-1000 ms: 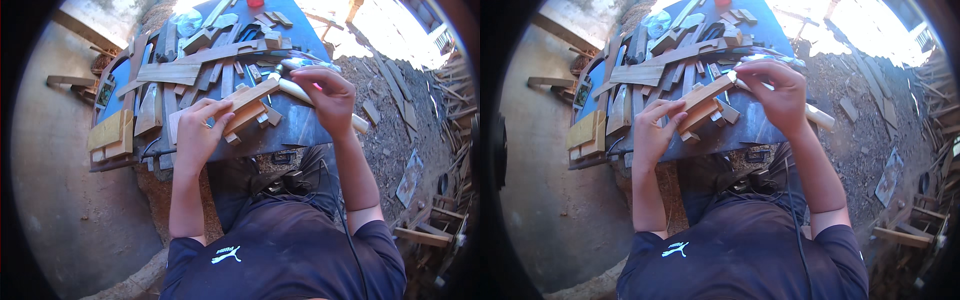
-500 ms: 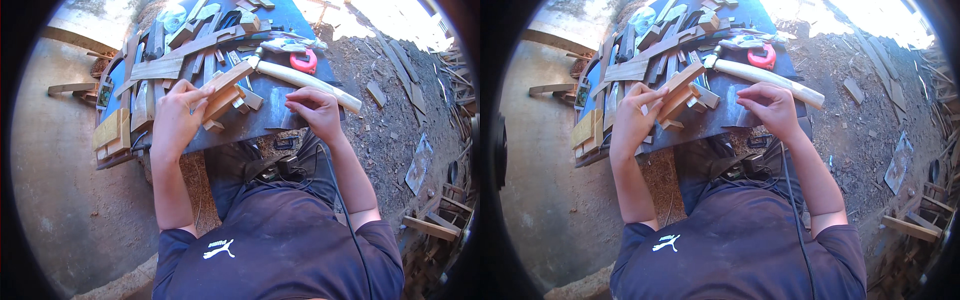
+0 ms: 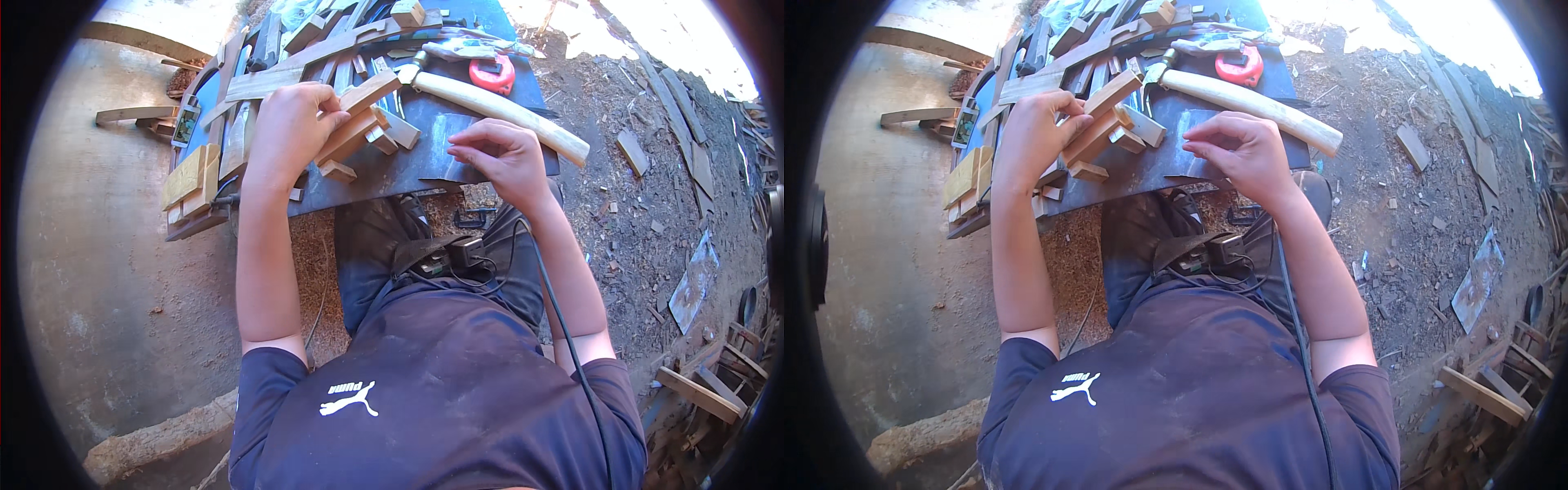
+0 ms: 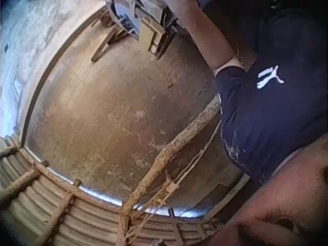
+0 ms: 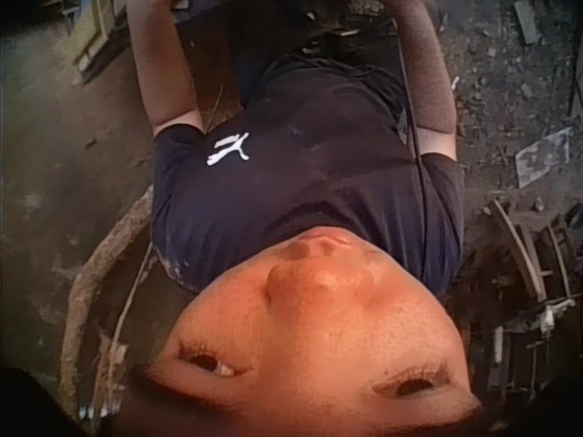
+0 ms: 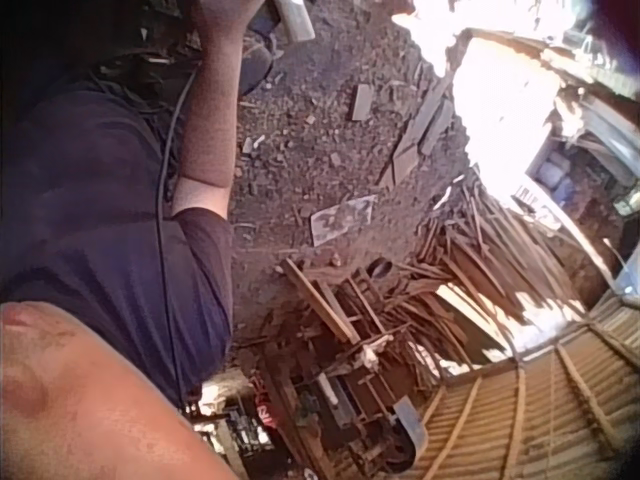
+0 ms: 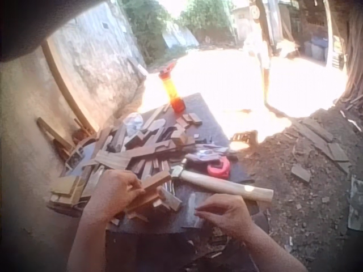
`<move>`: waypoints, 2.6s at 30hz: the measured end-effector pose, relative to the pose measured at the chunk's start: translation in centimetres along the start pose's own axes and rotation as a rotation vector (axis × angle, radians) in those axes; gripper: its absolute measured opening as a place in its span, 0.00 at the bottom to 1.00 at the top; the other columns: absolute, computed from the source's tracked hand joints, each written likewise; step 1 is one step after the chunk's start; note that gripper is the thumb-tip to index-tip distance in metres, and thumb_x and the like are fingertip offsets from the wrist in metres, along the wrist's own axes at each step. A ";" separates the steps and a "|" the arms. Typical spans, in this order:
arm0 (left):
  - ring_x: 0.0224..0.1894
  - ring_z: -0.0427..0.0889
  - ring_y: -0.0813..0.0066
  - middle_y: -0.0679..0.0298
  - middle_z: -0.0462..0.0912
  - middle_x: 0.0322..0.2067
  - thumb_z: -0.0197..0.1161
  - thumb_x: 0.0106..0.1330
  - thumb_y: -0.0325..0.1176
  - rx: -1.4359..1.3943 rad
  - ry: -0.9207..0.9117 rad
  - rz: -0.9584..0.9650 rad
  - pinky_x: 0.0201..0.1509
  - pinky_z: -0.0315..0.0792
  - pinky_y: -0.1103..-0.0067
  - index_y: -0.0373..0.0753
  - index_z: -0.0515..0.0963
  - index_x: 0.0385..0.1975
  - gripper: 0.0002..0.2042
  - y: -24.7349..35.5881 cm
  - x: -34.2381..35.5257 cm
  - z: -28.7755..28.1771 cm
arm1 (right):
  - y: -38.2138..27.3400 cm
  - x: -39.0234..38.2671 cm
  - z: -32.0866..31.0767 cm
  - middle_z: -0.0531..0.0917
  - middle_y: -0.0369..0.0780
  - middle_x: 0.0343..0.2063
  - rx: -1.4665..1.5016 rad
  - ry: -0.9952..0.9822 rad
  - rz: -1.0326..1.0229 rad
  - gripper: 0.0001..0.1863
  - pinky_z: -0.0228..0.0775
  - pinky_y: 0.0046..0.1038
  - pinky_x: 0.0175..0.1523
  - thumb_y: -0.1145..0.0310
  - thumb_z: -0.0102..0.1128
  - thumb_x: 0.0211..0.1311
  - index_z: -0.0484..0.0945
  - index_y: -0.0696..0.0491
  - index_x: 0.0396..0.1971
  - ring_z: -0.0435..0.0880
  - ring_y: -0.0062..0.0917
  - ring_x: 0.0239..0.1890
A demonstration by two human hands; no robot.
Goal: Assembling small wooden blocks using a hammer and nails.
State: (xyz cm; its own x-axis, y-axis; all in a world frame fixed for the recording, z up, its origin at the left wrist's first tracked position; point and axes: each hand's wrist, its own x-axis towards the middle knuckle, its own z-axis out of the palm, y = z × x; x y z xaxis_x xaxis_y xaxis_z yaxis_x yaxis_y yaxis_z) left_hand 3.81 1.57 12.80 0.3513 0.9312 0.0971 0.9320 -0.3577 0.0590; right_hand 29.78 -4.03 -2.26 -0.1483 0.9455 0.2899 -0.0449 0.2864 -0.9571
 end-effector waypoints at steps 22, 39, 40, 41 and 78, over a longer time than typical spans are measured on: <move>0.43 0.91 0.68 0.57 0.91 0.40 0.75 0.59 0.29 -0.250 -0.079 -0.095 0.51 0.82 0.72 0.40 0.90 0.46 0.15 -1.3 0.8 0.5 | 0.5 9.8 8.2 0.85 0.34 0.31 -0.425 0.159 -0.597 0.04 0.79 0.32 0.36 0.67 0.75 0.57 0.90 0.46 0.32 0.86 0.30 0.31; 0.44 0.91 0.68 0.57 0.92 0.41 0.76 0.59 0.29 -0.256 -0.047 -0.093 0.52 0.82 0.72 0.38 0.89 0.48 0.16 -2.0 0.6 1.4 | -1.0 12.2 5.7 0.88 0.32 0.29 -0.517 0.104 -0.743 0.05 0.78 0.35 0.47 0.66 0.74 0.56 0.88 0.45 0.32 0.83 0.31 0.40; 0.44 0.91 0.68 0.57 0.92 0.41 0.76 0.59 0.29 -0.259 -0.051 -0.094 0.52 0.82 0.72 0.38 0.89 0.48 0.16 -1.9 0.5 1.4 | -1.7 12.7 5.4 0.90 0.36 0.34 -0.547 0.043 -0.743 0.07 0.78 0.33 0.47 0.69 0.76 0.56 0.90 0.50 0.35 0.86 0.31 0.41; 0.44 0.91 0.68 0.57 0.92 0.41 0.76 0.58 0.29 -0.258 -0.048 -0.094 0.52 0.82 0.72 0.38 0.89 0.48 0.16 -1.9 0.5 1.3 | -2.5 13.1 5.1 0.90 0.36 0.34 -0.584 -0.020 -0.694 0.07 0.79 0.32 0.46 0.68 0.75 0.58 0.90 0.50 0.36 0.87 0.31 0.40; 0.43 0.90 0.62 0.55 0.91 0.39 0.76 0.62 0.46 -0.373 0.182 -0.184 0.53 0.79 0.69 0.42 0.90 0.46 0.17 -2.2 -0.8 3.6 | -5.0 14.6 6.1 0.88 0.44 0.30 -0.605 -0.312 -0.513 0.07 0.80 0.39 0.44 0.66 0.67 0.62 0.90 0.48 0.38 0.88 0.42 0.35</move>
State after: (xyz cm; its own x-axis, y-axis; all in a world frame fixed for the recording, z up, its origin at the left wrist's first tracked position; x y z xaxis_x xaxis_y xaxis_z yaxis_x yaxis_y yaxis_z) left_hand 1.77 1.88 9.05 0.1302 0.9662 0.2224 0.8698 -0.2189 0.4421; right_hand 21.82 7.40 6.75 -0.5231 0.6155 0.5896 0.3420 0.7852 -0.5163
